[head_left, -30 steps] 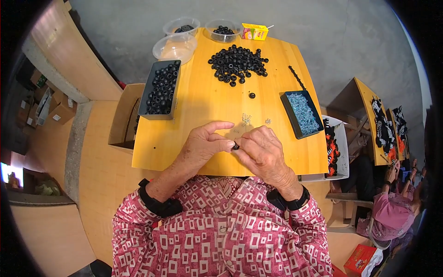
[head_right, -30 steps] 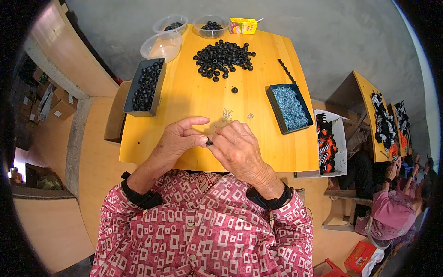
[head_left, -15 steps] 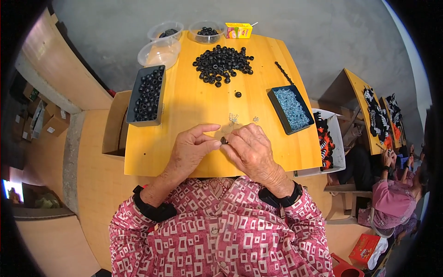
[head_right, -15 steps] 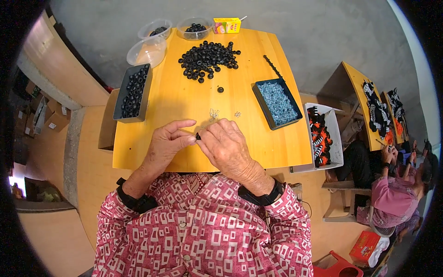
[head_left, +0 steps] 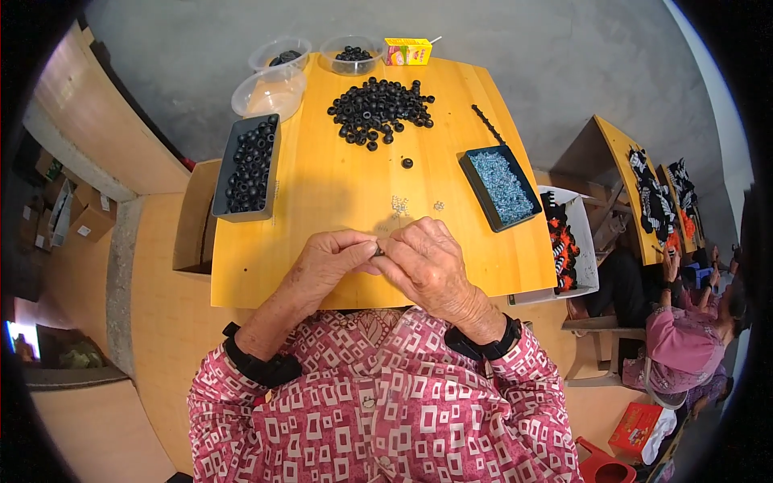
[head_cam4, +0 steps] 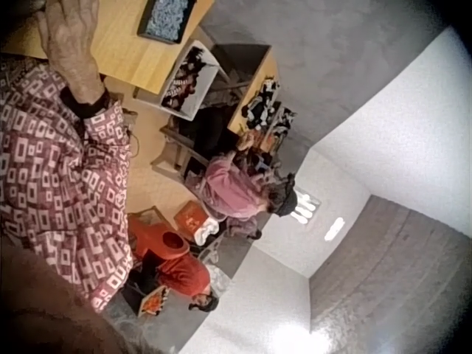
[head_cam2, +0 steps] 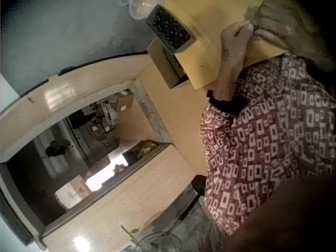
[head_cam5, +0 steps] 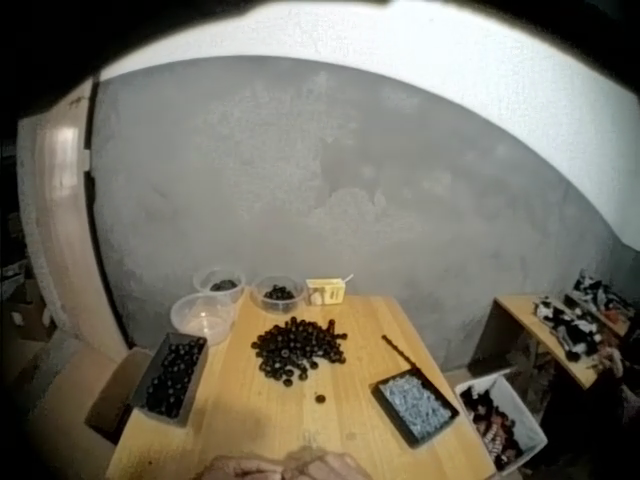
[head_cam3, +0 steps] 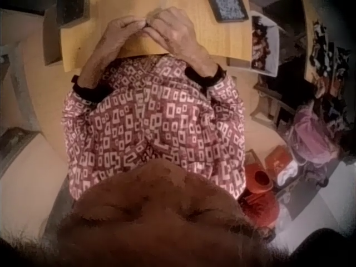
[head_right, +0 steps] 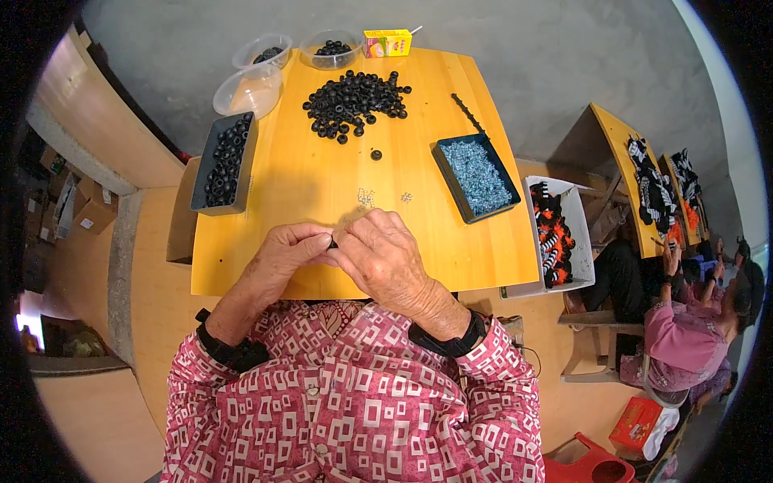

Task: The person assembles small components by picking up black plastic pieces and pressing small metal pins into them by hand.

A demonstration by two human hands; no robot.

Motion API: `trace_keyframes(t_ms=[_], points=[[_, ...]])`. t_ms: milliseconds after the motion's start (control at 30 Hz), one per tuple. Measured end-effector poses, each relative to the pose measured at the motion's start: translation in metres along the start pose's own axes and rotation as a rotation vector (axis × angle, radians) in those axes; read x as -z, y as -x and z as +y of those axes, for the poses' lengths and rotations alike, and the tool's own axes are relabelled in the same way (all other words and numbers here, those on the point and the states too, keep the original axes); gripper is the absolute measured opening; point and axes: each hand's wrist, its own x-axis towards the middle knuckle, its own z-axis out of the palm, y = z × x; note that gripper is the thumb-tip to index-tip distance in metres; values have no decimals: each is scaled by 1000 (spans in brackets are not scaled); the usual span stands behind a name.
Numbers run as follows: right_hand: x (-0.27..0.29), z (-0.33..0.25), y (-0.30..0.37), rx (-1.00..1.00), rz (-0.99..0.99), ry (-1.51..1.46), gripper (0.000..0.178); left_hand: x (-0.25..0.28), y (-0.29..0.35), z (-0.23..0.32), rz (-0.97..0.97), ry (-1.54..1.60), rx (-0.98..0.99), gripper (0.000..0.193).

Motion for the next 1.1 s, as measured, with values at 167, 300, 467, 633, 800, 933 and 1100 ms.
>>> trace_keyframes(t_ms=[167,300,467,633,800,933,1100], points=[[4,0,-1,40,13,66,18,5,1,0,-66,9,80,27],[3,0,-2,28,1,80,22,4,-2,-4,-28,-35,13,27],[2,0,0,-6,-16,4,17,0,0,-7,-27,51,-7,25],[33,16,-19,-105,5,-47,18,6,0,2,12,147,92,21],[39,61,2,-467,-67,22,24,6,-2,2,12,195,81,21],[16,70,11,-395,-142,174,18,6,-1,3,14,185,79,22],[5,78,13,-370,-170,144,15,9,-1,4,21,204,84,22]])
